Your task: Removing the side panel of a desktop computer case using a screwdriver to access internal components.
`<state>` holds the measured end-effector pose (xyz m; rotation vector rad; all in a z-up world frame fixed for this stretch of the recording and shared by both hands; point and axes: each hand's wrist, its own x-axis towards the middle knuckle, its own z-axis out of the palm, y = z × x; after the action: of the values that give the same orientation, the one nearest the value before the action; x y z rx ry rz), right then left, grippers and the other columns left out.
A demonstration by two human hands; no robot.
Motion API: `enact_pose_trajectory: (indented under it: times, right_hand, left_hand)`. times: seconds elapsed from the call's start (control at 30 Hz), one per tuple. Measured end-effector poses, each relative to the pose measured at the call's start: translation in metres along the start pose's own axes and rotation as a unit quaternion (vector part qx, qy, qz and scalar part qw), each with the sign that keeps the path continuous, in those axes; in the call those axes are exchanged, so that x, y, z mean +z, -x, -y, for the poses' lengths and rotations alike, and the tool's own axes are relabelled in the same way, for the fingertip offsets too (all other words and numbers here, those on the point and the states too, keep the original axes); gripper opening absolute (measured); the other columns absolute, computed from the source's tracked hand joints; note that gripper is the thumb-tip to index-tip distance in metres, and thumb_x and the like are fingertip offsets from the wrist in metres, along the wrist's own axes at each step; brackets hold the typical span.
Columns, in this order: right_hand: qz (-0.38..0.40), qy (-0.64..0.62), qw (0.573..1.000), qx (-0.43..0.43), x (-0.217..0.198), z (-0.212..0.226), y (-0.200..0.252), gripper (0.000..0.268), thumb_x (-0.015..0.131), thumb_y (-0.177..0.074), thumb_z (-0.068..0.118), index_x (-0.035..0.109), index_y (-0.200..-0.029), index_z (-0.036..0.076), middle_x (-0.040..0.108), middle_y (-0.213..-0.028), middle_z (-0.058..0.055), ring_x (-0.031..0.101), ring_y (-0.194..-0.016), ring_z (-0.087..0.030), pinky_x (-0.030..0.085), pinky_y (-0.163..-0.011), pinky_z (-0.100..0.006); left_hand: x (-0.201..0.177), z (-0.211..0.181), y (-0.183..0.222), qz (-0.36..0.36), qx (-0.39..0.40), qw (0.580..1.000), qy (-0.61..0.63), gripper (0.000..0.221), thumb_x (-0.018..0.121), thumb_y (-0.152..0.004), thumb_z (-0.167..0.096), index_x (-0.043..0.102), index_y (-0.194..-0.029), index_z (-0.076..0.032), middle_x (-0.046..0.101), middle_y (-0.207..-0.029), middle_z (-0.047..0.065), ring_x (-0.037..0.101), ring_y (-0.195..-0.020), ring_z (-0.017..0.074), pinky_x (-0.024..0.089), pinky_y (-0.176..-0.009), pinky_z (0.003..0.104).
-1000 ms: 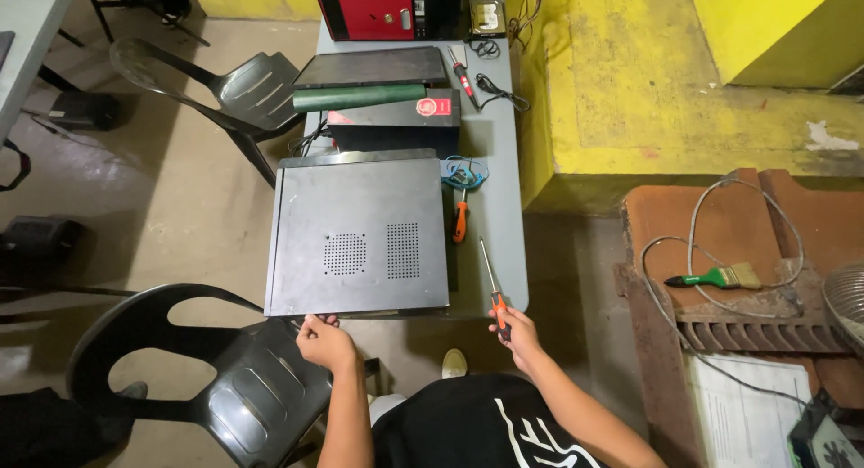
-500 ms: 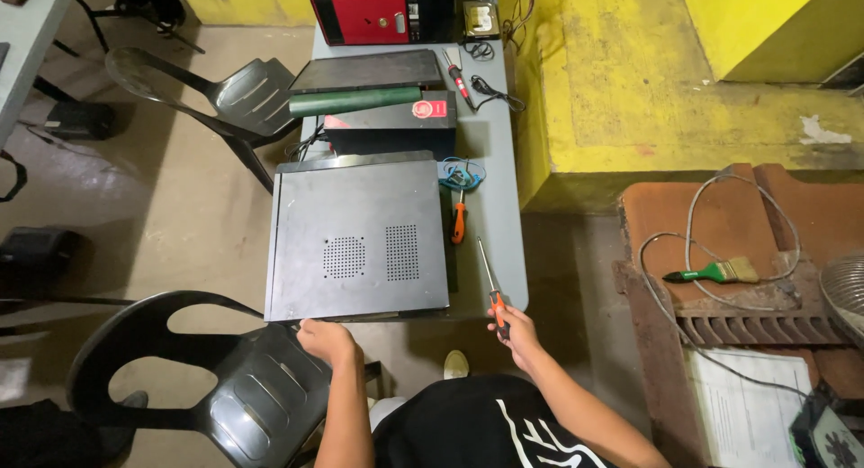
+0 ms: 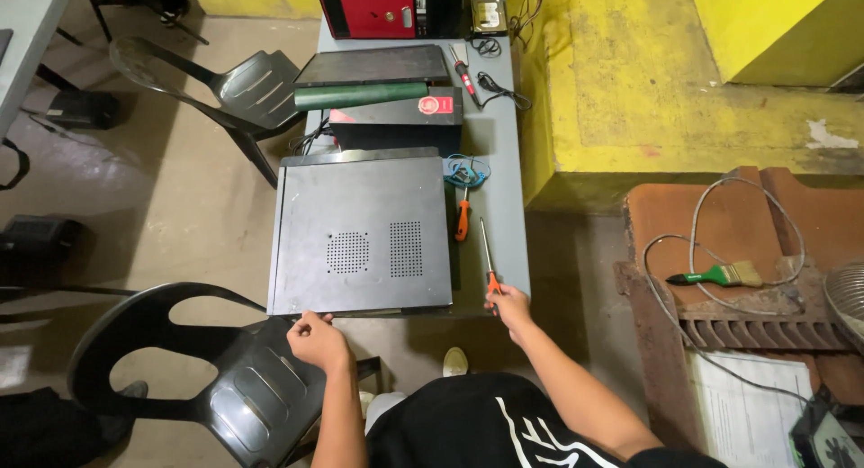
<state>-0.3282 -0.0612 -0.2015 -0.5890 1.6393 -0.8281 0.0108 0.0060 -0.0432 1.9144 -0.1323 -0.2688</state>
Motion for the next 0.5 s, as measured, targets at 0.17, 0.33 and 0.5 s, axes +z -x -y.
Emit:
enact_pose_trajectory:
  times: [0.17,0.33,0.5]
  right_hand:
    - [-0.047,0.153,0.986,-0.049,0.019,-0.002,-0.036,0.063,0.091,-0.066,0.017,0.069,-0.124,0.008,0.076,-0.106,-0.011,0.075,-0.098,-0.028,0.062,-0.078,-0.038]
    - [-0.085,0.293,0.949,-0.077,0.034,-0.024,-0.083,0.062,0.097,-0.054,0.032,0.074,-0.113,0.027,0.080,-0.097,0.006,0.076,-0.101,-0.017,0.059,-0.086,-0.031]
    - [-0.014,0.309,0.948,-0.073,0.040,0.001,-0.069,0.060,0.086,-0.064,0.021,0.070,-0.122,0.025,0.079,-0.107,0.003,0.072,-0.112,-0.020,0.058,-0.094,-0.035]
  left_hand:
    - [-0.006,-0.012,0.003,-0.011,0.005,1.000,0.012,0.010,0.067,-0.092,-0.015,0.061,-0.085,-0.012,0.068,-0.061,0.002,0.059,-0.053,0.0092,0.045,-0.060,0.023]
    - [-0.010,-0.017,0.005,-0.011,0.005,0.999,0.052,0.009,0.068,-0.090,-0.011,0.060,-0.087,-0.011,0.068,-0.062,0.002,0.059,-0.054,0.0088,0.045,-0.060,0.022]
    - [-0.013,-0.011,0.012,0.000,0.014,0.996,0.092,0.013,0.068,-0.090,-0.006,0.057,-0.097,-0.008,0.065,-0.068,0.005,0.059,-0.062,0.0107,0.045,-0.064,0.023]
